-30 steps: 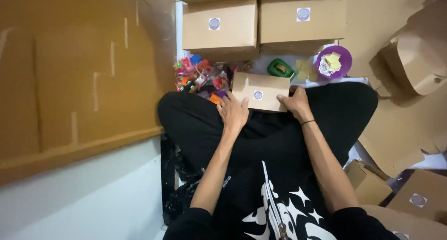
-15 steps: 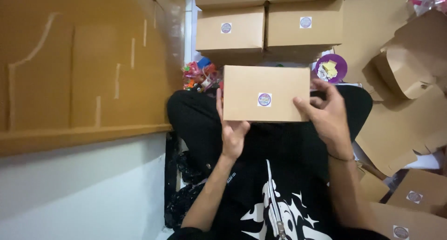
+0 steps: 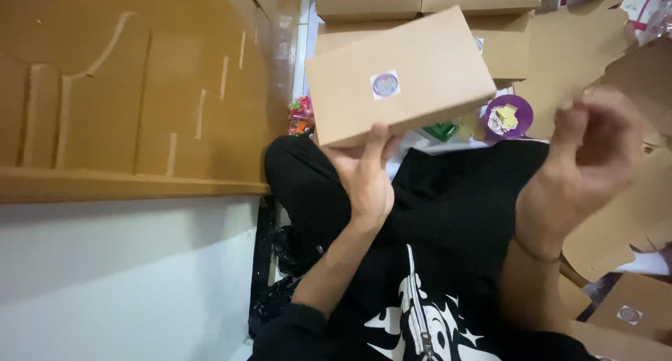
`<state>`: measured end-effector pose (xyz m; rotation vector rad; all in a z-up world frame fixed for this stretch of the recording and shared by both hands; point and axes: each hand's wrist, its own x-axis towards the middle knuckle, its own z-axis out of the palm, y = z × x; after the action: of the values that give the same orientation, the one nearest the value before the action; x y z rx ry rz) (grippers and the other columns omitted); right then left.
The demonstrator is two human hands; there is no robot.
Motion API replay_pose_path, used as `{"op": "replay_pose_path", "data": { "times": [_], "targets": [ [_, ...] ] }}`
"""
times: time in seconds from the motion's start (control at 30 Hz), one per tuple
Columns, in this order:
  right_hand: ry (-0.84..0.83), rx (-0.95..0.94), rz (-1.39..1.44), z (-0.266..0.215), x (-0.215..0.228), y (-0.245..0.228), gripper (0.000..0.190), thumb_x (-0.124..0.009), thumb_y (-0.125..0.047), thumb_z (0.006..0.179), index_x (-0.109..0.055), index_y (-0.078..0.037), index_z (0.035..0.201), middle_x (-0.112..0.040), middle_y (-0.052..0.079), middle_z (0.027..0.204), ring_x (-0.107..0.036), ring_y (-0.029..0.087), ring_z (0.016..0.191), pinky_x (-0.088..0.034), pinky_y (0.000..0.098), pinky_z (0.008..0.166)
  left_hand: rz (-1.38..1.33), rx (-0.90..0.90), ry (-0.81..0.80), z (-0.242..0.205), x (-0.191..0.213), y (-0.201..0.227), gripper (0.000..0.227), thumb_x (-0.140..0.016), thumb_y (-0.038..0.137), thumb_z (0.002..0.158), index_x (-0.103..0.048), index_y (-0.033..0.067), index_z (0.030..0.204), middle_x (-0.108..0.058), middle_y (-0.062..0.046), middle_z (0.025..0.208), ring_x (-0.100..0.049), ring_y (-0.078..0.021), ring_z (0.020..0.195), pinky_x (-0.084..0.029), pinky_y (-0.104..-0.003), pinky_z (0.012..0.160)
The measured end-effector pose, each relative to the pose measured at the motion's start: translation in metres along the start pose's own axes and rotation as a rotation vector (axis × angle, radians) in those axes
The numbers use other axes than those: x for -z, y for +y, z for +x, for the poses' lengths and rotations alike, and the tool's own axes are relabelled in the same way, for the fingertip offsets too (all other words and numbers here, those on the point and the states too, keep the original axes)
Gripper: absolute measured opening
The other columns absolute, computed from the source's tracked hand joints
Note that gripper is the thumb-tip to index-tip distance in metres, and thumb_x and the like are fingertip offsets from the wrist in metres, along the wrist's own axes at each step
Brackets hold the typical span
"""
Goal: A person sits on the floor and assembles a cardboard box by folding its flaps and tucking them into place.
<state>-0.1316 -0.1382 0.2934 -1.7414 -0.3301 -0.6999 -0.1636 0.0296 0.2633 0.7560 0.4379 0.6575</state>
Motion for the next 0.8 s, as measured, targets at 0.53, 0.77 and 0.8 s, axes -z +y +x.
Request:
{"op": "replay_pose_path", "data": {
  "times": [0.53,0.77,0.8],
  "targets": [
    [-0.231,-0.295,0.292,-0.006,-0.04,-0.012,0.008,-0.077,0.0,0.1,-0.075,-0.002,0.107,-0.072,0.011,0.079,-0.053,0.008,0.065,-0.049,0.0261,0.062,-0.047,0.041,0.057,-0.006,-0.051,-0.002,0.094,-0.077,0.01,0.087,-0.017,0.0333,0.156,-0.025,-0.017,0.149,-0.053,-0.0325,0.121,-0.057,-0.063,0.094],
    [-0.261,-0.273,0.303,-0.007,-0.041,-0.016,0.033,-0.077,-0.002,0.1,-0.061,-0.003,0.129,-0.072,0.011,0.082,-0.049,0.007,0.063,-0.043,0.0247,0.062,-0.014,0.013,0.074,-0.01,-0.058,0.001,0.1,-0.078,0.01,0.085,-0.014,0.0312,0.158,-0.022,-0.021,0.151,-0.05,-0.038,0.126,-0.056,-0.064,0.094],
    [-0.259,-0.272,0.303,-0.005,-0.041,-0.013,0.033,-0.077,-0.002,0.1,-0.061,-0.003,0.129,-0.072,0.011,0.082,-0.049,0.007,0.063,-0.043,0.0247,0.062,-0.014,0.012,0.071,-0.01,-0.06,0.0,0.1,-0.078,0.01,0.085,-0.014,0.0312,0.158,-0.022,-0.021,0.151,-0.05,-0.038,0.126,-0.056,-0.064,0.094]
  ]
}}
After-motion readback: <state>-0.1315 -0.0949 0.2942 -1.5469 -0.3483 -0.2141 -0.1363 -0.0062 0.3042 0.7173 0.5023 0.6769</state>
